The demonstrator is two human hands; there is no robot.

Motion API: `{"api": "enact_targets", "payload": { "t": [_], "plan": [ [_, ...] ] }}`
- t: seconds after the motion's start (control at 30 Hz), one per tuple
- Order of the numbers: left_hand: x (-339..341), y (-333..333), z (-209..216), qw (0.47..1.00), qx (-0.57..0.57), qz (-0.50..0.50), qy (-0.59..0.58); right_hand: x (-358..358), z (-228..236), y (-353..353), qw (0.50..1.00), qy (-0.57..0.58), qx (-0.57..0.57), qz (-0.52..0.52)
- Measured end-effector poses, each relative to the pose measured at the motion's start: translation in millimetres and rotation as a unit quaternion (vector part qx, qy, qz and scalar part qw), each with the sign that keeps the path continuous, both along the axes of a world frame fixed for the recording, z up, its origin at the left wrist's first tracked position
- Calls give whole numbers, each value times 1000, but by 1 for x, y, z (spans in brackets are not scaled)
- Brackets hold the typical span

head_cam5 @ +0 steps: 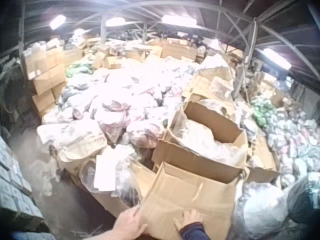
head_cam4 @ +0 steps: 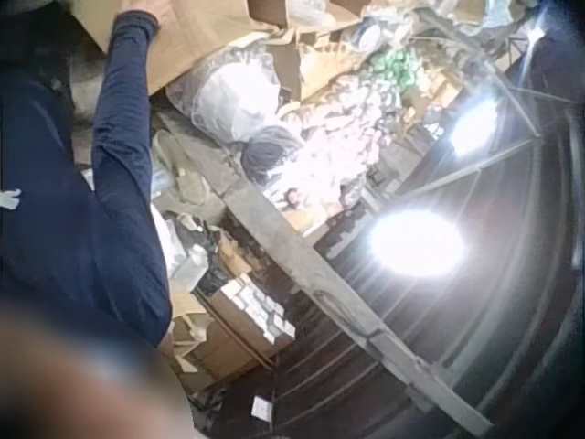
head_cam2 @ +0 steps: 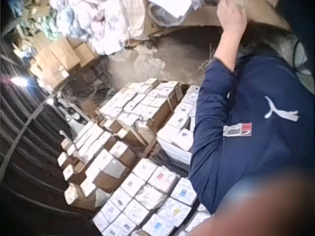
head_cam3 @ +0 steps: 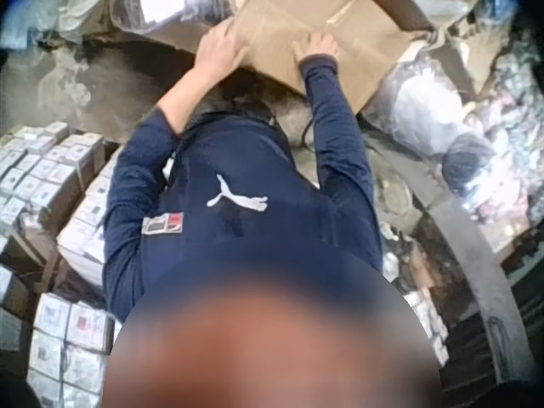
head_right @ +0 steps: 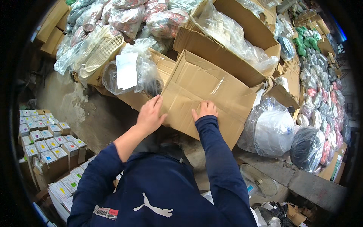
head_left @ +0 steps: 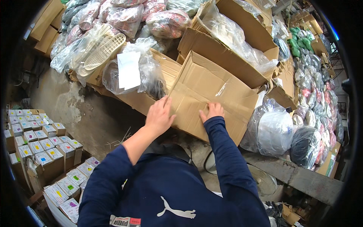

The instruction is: The person opens cardboard boxes and removes plastic-wrapped items, including white plastic slippers and small white plastic parts. They place some items on top of boxes and continue to unpack additional bags from the same box.

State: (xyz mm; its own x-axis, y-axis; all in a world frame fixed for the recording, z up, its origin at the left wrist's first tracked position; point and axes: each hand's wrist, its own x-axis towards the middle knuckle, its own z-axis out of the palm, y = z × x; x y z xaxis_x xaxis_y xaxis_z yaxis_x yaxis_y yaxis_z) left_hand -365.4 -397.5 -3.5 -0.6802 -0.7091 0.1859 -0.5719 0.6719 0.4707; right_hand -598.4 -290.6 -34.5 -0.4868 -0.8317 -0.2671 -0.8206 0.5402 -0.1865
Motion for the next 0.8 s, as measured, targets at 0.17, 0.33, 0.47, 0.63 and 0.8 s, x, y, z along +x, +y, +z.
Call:
{"api": "enact_targets", "payload": {
  "t": [0.17, 0.33, 0.47, 0.63, 0.8],
  "plan": [
    [-27, -36, -39, 905, 408, 114, -36, 31, -8, -84, 963, -100, -230, 99],
    [-23, -41, -71, 939, 341, 28, 27, 25, -19, -142, 990, -55, -124, 27],
    [-26, -37, -71, 919, 393, 25, 16, 2, 2, -164, 987, -159, -6, -14],
    [-25, -44, -67, 914, 404, -15, -23, 21, 29, -182, 990, -111, 84, -20],
    [-29, -42, -73, 929, 367, -30, -31, 44, 36, -174, 995, -84, 59, -17]
  ]
}}
